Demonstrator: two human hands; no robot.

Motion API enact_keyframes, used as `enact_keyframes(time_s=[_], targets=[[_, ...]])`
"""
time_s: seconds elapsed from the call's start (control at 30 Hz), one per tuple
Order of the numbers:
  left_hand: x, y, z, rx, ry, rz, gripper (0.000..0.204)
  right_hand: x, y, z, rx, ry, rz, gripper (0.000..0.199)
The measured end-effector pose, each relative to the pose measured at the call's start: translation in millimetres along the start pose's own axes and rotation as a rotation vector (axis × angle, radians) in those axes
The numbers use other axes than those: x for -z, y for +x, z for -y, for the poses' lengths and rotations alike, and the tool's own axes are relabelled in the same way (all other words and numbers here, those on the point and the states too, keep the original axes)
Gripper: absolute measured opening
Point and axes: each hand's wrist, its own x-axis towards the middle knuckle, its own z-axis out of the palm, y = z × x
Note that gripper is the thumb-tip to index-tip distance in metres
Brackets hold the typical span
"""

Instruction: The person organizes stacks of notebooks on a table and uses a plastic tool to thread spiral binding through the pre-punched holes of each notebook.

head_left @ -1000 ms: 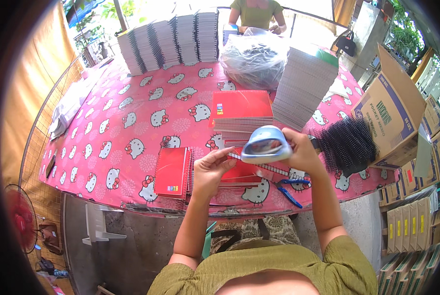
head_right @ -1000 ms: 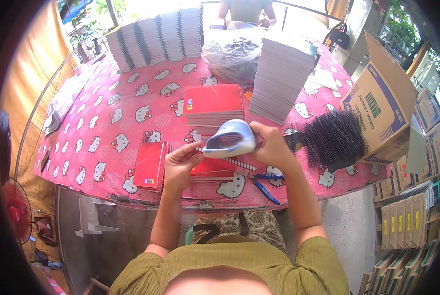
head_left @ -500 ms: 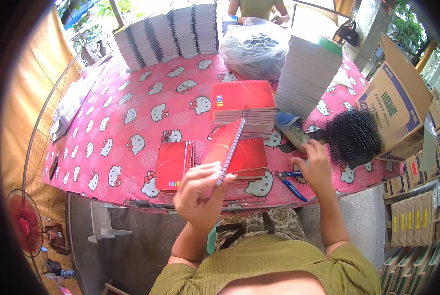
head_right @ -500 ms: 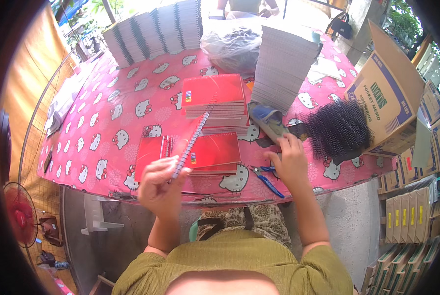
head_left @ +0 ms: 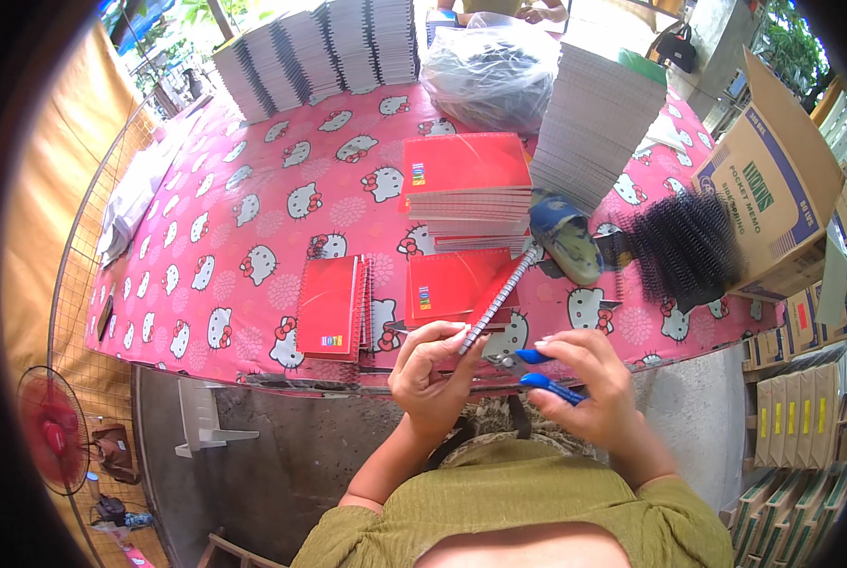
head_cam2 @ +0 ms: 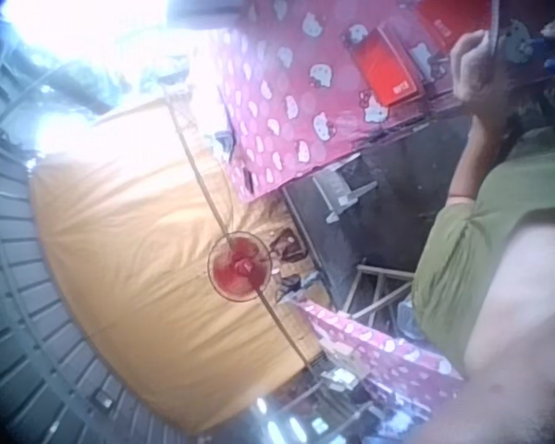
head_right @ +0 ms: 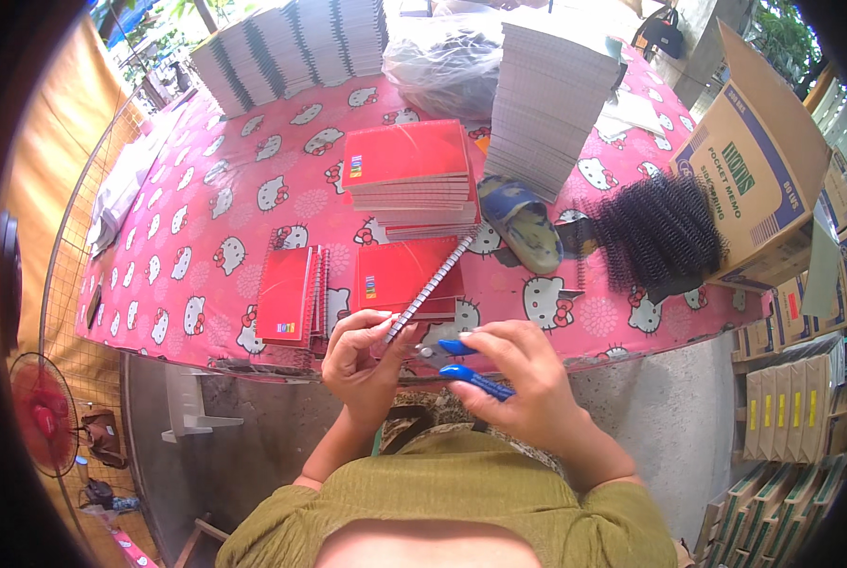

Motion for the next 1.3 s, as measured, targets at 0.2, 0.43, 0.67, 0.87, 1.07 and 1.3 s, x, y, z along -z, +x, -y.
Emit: enact_keyframes(time_s=[0.2,0.43,0.67,0.87,1.07,1.3], targets=[[-7,4,-4,-0.086,0.034,-0.026,0.027,-6,3,14,0.022,-0.173,-0.030,0.048],[-10,7,-8,-0.203,0.045,-0.026,0.028,1,6,13,-0.111,0.100,0.061,0.037],[13,23,-15,-0.342,0.151,0.021,0.024,-11,7,-24,-0.643,1.110,0.471,0.033],[108,66,-39,-0.023,0.161,-0.292,0.018,-12,-16,-86,-0.422,-0.119,-0.086,0.049],[148,134,1,-0.154,0.715,0.341,0.036,-23,-24,-102,-0.384,-0.420,-0.069,0.057],[130,127,94,-0.004,0.940,0.802,0.054,-19,-5,-70,-0.250,-0.175,-0.164,0.054]])
